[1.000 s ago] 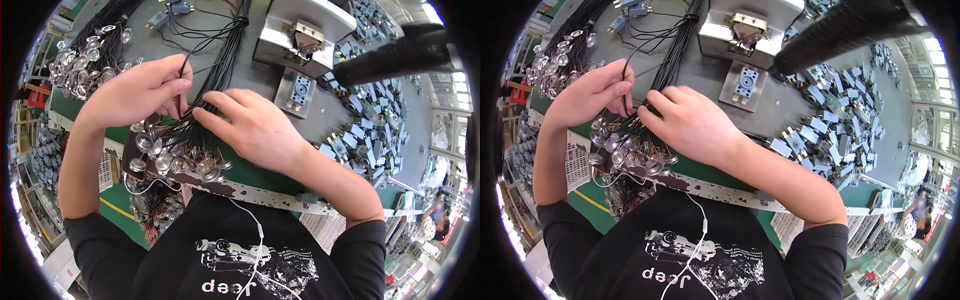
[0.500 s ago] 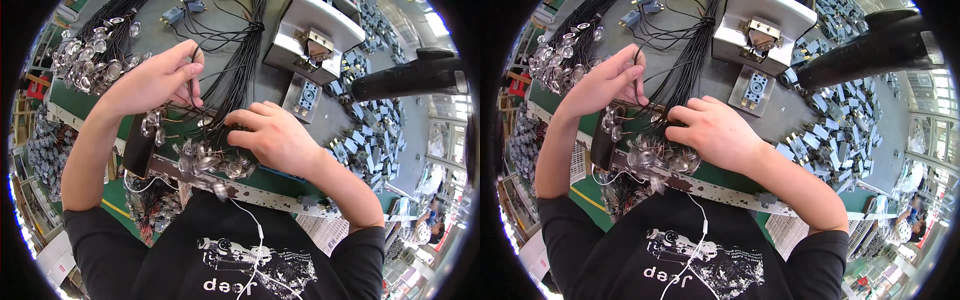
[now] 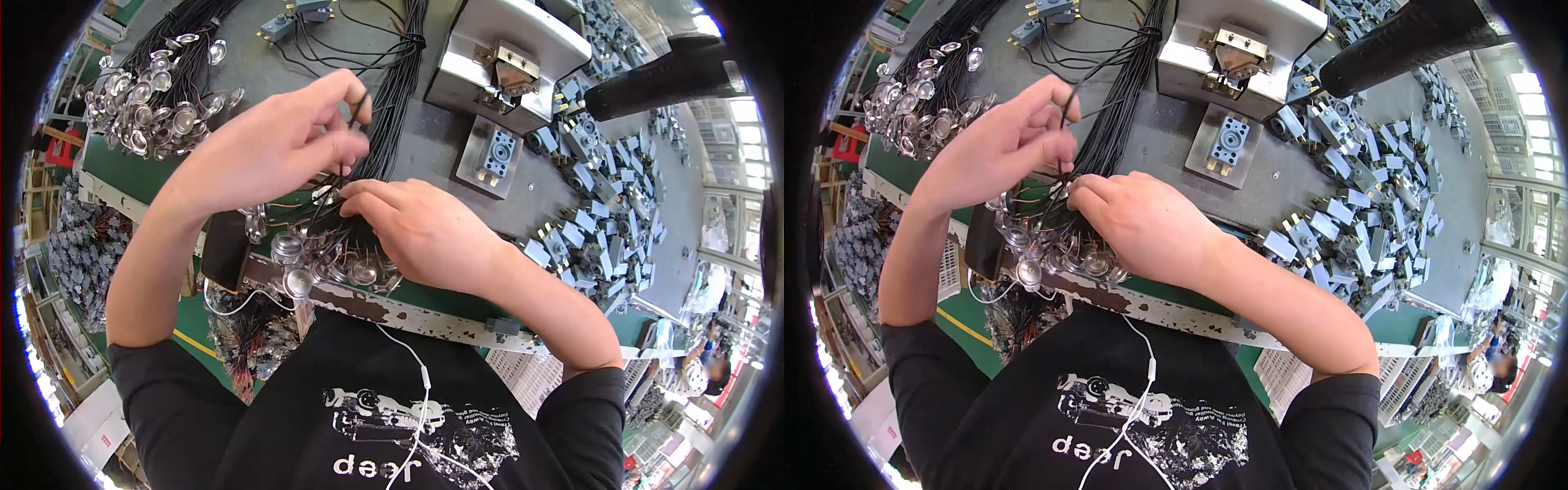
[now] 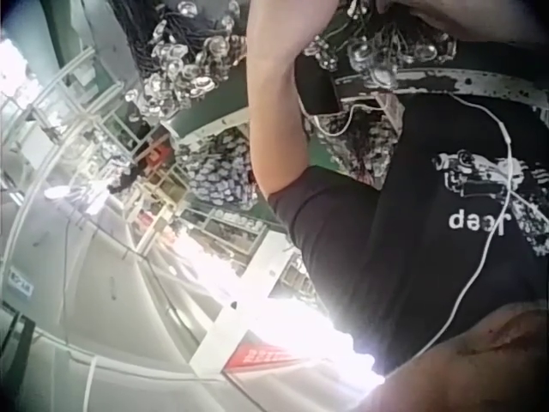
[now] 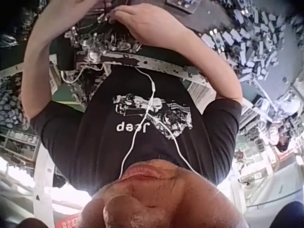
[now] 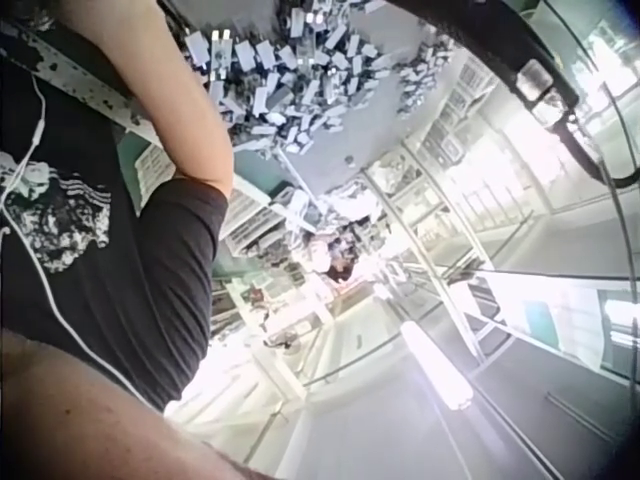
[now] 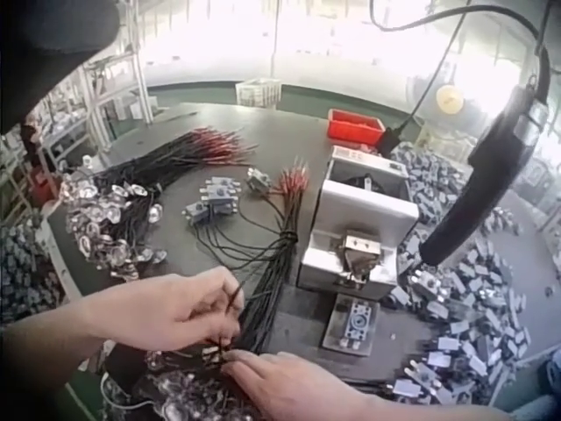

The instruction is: The recorder is assembling small electrical components using a handheld power tool on a factory production line.

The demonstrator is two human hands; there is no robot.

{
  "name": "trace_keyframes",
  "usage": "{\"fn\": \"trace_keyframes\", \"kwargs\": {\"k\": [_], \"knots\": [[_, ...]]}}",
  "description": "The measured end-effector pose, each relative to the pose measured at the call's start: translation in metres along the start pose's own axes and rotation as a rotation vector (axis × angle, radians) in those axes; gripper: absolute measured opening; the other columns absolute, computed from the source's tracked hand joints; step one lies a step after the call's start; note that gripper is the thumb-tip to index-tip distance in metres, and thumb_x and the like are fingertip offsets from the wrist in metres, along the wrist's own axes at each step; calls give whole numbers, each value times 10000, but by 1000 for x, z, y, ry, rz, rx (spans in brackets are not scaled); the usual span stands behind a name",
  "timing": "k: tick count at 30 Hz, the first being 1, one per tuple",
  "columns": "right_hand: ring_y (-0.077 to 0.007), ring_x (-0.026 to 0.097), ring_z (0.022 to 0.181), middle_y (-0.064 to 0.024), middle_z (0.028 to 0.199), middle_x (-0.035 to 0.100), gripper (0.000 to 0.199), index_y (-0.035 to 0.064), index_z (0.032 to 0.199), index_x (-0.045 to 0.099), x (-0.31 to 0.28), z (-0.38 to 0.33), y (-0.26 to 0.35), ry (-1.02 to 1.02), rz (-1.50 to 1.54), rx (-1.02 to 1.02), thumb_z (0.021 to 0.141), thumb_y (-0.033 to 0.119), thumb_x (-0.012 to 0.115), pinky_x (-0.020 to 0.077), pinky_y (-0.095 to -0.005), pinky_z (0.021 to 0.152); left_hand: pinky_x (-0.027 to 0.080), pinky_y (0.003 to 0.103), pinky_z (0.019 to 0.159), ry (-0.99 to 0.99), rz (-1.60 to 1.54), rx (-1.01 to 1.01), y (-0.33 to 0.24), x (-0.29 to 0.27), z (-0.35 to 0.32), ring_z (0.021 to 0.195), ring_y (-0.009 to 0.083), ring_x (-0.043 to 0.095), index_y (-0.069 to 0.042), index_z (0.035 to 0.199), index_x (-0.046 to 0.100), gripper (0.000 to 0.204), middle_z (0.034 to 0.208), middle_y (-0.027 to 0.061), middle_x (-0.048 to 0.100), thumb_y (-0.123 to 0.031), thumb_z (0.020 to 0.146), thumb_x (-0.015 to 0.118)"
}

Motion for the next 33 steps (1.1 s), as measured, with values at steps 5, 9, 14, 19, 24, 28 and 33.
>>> {"fn": "trace_keyframes", "kwargs": {"k": [5,9,14,19,24,28,33], "knots": [[-329,649,1013,-136,1143,646,342,21,1171,615,1,-5,0,-15,-12,-3,829,9,635,505,-435,896,572,317,765,223,293,22,-2,7,-2,820,190,742,1,1040,625,173,893,101,757,-81,910,704],[-324,652,1026,-127,1157,654,348,20,1168,616,2,-3,2,0,-48,1,820,4,631,508,-432,892,562,356,745,161,469,74,-5,8,-5,826,284,737,-1,998,612,158,867,123,750,-114,925,694],[-315,655,1041,-113,1170,658,373,15,1170,610,0,0,4,32,-55,32,798,-8,630,509,-421,903,551,392,733,53,505,70,-1,6,-3,828,322,731,-16,993,564,175,852,135,735,-147,944,670],[-308,653,1038,-113,1254,646,412,20,1190,600,0,-1,6,45,-57,19,781,-9,640,505,-407,914,574,312,722,-116,-39,53,23,-14,-1,807,210,758,-48,1006,536,202,920,104,743,-229,1023,623],[-304,650,1045,-115,1355,614,455,18,1208,587,-1,-5,5,-25,-56,-19,761,-9,661,513,-408,910,571,226,595,-90,-457,-36,-2,-30,1,654,127,719,-84,1152,473,230,897,100,727,-247,1061,607],[-332,683,1074,-152,1373,624,609,39,1372,585,-6,-22,8,-192,47,71,772,-49,633,559,-419,915,570,240,597,-32,-497,-89,-24,-3,-2,664,167,733,-48,1352,381,429,854,136,739,-193,1036,633],[-221,692,1120,-175,1272,692,588,44,1560,356,-10,-39,34,-468,1070,381,1019,28,584,533,-369,997,567,261,688,-84,-558,22,-28,40,-2,730,156,718,-30,1417,279,523,878,133,713,-24,1015,613]]}}
Point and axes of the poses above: each hand's wrist, its own z-axis towards the middle knuckle, its own x-axis out of the palm, y = z × x, the point moved 2 cm from there along z, towards the middle knuckle
